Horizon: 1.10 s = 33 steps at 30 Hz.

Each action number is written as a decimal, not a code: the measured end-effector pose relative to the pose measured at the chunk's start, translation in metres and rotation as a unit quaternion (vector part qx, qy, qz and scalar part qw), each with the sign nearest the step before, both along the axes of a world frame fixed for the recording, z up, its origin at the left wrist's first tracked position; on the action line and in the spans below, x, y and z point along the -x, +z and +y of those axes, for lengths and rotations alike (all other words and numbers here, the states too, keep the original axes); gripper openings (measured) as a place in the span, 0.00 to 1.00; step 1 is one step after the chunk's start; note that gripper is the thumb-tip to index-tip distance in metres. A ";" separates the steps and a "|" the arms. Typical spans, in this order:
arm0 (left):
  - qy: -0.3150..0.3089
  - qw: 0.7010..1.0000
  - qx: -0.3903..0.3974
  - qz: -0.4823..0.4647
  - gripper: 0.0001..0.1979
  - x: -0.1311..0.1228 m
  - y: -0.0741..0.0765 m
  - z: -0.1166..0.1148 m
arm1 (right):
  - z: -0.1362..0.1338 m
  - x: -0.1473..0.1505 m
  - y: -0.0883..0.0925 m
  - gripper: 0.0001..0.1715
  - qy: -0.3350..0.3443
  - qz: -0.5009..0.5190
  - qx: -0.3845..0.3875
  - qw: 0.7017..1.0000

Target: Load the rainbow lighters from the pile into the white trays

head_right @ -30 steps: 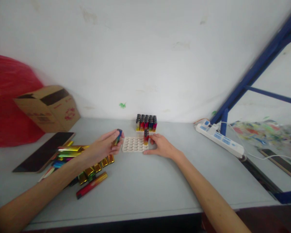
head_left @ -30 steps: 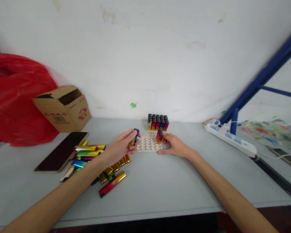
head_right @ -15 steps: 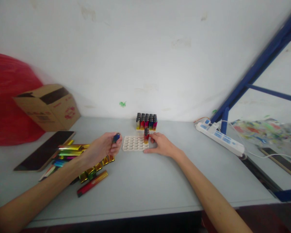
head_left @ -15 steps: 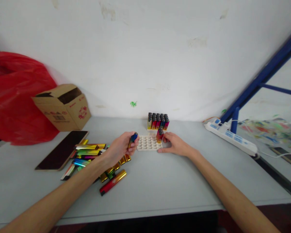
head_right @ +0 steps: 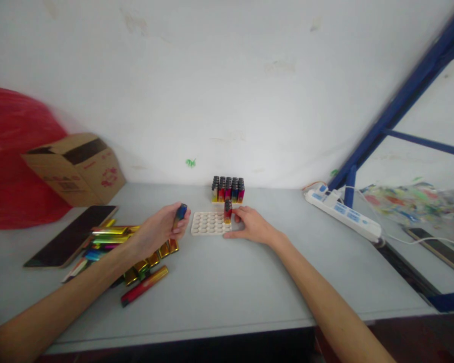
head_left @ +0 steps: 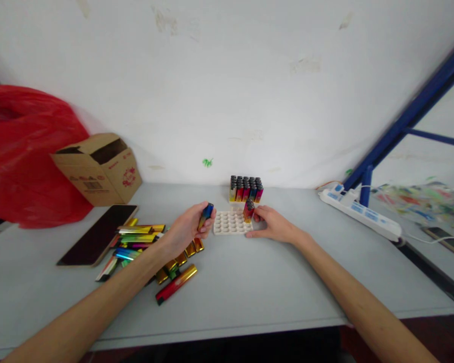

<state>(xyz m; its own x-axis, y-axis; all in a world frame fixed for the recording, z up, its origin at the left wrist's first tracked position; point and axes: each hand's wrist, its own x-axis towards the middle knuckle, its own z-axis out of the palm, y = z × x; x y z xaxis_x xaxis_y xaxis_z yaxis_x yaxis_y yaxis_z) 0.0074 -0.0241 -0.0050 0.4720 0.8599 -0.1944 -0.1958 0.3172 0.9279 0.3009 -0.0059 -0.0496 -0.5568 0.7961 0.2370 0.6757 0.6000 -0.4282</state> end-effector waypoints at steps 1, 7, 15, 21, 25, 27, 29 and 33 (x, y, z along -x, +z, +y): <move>0.000 1.000 0.001 0.005 0.16 0.000 0.000 0.000 | 0.000 0.000 0.000 0.30 0.000 -0.001 0.000 1.000; 0.012 1.000 -0.014 0.021 0.14 0.000 0.000 0.001 | -0.001 0.001 0.001 0.30 0.002 0.002 -0.001 1.000; 0.015 0.998 -0.058 0.013 0.18 -0.001 -0.002 0.001 | -0.001 0.002 0.002 0.30 0.000 0.002 0.002 1.000; 0.021 0.936 -0.306 0.175 0.15 -0.005 0.003 -0.003 | -0.002 0.005 -0.001 0.33 -0.011 0.007 -0.012 1.000; -0.006 0.822 -0.496 0.280 0.13 -0.011 0.013 -0.005 | -0.002 0.009 -0.003 0.35 -0.024 -0.008 -0.029 0.999; -0.028 0.795 -0.527 0.298 0.12 -0.016 0.015 -0.003 | -0.002 0.010 -0.003 0.36 -0.025 -0.014 -0.033 0.999; -0.026 0.777 -0.551 0.304 0.12 -0.023 0.013 0.000 | -0.002 0.009 -0.003 0.36 -0.019 -0.016 -0.033 0.999; -0.029 0.758 -0.579 0.299 0.12 -0.037 0.004 0.008 | -0.001 0.005 -0.002 0.36 0.002 -0.012 -0.025 1.000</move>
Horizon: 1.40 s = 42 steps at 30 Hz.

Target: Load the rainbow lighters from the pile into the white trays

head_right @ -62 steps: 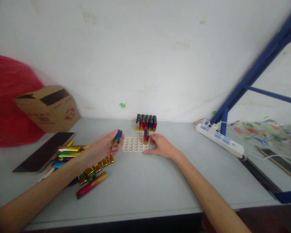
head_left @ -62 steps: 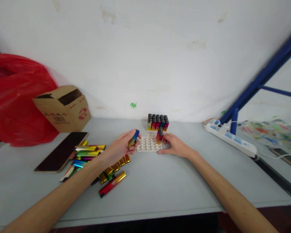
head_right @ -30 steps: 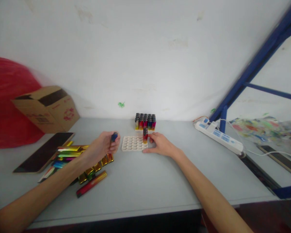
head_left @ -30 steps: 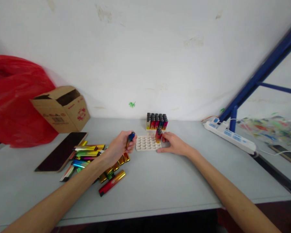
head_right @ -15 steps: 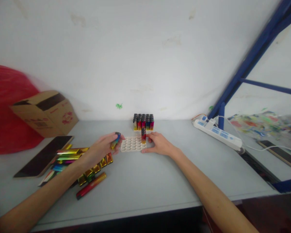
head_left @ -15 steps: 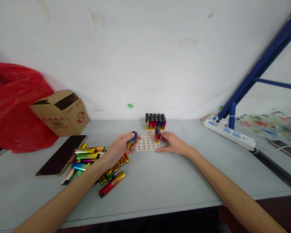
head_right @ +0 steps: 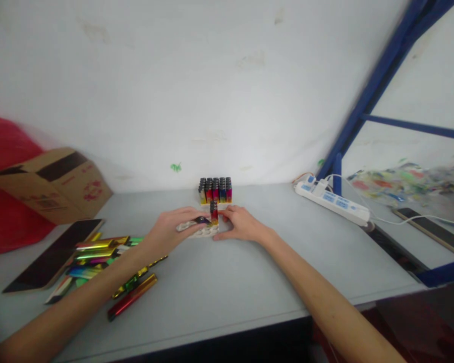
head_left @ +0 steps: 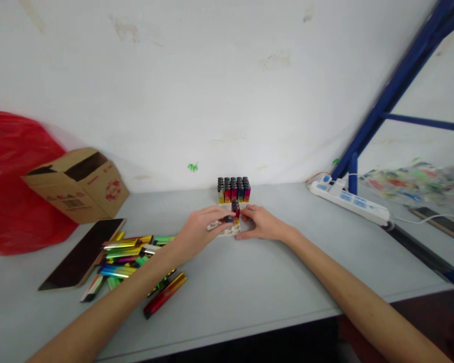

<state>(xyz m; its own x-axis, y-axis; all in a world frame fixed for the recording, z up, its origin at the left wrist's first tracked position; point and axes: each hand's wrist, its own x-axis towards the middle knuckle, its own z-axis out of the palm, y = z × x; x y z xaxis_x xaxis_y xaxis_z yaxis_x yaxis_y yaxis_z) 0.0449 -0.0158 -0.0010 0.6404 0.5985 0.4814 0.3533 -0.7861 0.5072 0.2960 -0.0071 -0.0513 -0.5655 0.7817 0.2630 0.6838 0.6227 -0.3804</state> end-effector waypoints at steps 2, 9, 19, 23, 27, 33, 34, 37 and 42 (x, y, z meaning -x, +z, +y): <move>-0.003 1.000 -0.005 0.010 0.12 -0.005 -0.005 0.004 | 0.001 -0.001 0.000 0.37 0.006 0.003 0.000 1.000; -0.015 1.000 -0.007 0.027 0.13 -0.013 -0.014 0.018 | 0.003 -0.001 -0.002 0.36 0.001 -0.011 -0.009 1.000; -0.033 0.996 -0.004 0.080 0.10 -0.027 -0.014 0.020 | 0.002 0.000 -0.001 0.32 -0.003 -0.021 -0.005 1.000; 0.006 0.998 -0.024 0.063 0.14 -0.032 -0.023 0.020 | 0.002 0.000 -0.003 0.32 -0.005 -0.006 -0.008 1.000; 0.045 0.997 -0.042 0.046 0.20 -0.029 -0.034 0.021 | 0.003 0.000 -0.004 0.32 0.003 -0.003 -0.016 1.000; 0.017 0.996 -0.030 0.080 0.28 -0.024 -0.034 0.020 | 0.003 0.000 -0.003 0.35 0.001 -0.001 -0.017 1.000; 0.026 0.996 -0.033 0.077 0.31 -0.024 -0.034 0.019 | 0.003 0.000 -0.003 0.36 -0.001 -0.005 -0.017 1.000; 0.056 0.996 -0.037 0.065 0.36 -0.021 -0.035 0.018 | 0.003 -0.001 -0.003 0.37 -0.003 -0.016 -0.016 1.000; 0.038 0.996 -0.026 0.082 0.34 -0.016 -0.038 0.020 | 0.002 -0.001 -0.001 0.38 0.004 -0.004 -0.006 1.000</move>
